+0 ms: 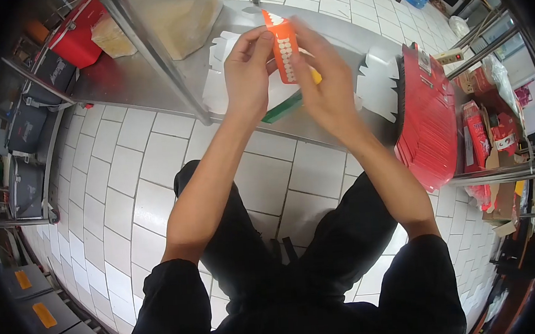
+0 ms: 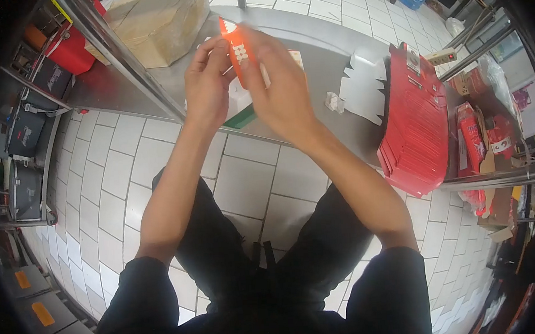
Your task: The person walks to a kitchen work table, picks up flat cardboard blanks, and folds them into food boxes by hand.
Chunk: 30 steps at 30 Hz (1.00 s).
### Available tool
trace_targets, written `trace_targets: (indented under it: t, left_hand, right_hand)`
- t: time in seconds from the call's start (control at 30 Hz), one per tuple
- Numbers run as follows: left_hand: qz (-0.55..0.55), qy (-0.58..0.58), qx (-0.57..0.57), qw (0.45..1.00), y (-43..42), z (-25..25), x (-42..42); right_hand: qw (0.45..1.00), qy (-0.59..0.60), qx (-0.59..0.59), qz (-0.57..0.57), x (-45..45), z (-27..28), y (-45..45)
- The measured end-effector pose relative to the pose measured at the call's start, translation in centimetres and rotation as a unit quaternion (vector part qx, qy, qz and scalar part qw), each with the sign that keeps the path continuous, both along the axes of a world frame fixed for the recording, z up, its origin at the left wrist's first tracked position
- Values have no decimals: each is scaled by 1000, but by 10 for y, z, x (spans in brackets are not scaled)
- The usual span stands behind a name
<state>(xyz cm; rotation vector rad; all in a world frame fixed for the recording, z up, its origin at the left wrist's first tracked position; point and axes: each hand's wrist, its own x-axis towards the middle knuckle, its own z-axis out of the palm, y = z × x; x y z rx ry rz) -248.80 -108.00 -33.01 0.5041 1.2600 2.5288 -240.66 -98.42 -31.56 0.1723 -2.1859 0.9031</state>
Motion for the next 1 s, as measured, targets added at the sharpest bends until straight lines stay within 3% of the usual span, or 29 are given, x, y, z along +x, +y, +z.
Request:
trace_targets:
  t: [0.07,0.1,0.17,0.23,0.27,0.37,0.47,0.5,0.57,0.63,0.67,0.73,0.77,0.8,0.83,0.9,0.97,1.0]
  left_hand:
    - [-9,31,-43,999,-1,4,3]
    - [-51,63,-46,996,1,-3,2]
    - [-85,100,-93,987,3,-5,6]
    - [-120,135,-136,974,4,-6,9]
    - [-13,211,-191,959,3,-6,8]
    - [260,374,-307,835,-1,-4,1]
    - [276,317,-235,877,6,-3,3]
    - [277,316,-236,876,3,-3,2]
    - [44,132,-212,967,-1,-2,2]
    - [77,138,-221,962,1,1,4]
    - [111,142,-232,956,0,2,4]
    - [145,162,-225,950,1,-2,3]
    - [177,181,-216,943,2,-5,3]
    - [181,180,-215,943,3,-6,3]
    - [194,199,-232,932,5,-9,4]
    - [201,215,-255,921,3,-7,7]
    - [47,3,-118,992,4,-2,10]
    - [47,3,-117,992,5,-3,9]
  right_hand:
    - [973,31,-230,19,-9,1,3]
    - [973,31,-230,20,-11,2,7]
    - [953,-124,-267,-69,-9,1,24]
    - [961,-79,-239,-117,-16,-11,44]
    - [964,-34,-210,-161,-19,-14,54]
    - [949,-5,-238,-209,-19,-4,74]
    - [926,-52,-316,-200,-8,11,74]
    - [937,-23,-289,-198,-12,4,77]
    - [939,-47,-297,-168,-14,-6,81]
    - [940,-68,-304,-138,-16,-7,86]
    - [966,48,-91,-236,-18,-4,85]
    - [926,164,127,-315,-17,1,81]
    - [971,87,-40,-219,-7,15,68]
    - [973,5,-204,-112,-2,24,58]
    - [973,5,-203,-108,-3,24,49]
    - [980,-17,-199,17,-2,19,33]
    - [971,-30,-237,8,-6,12,36]
    - [962,-37,-269,5,-8,11,38]
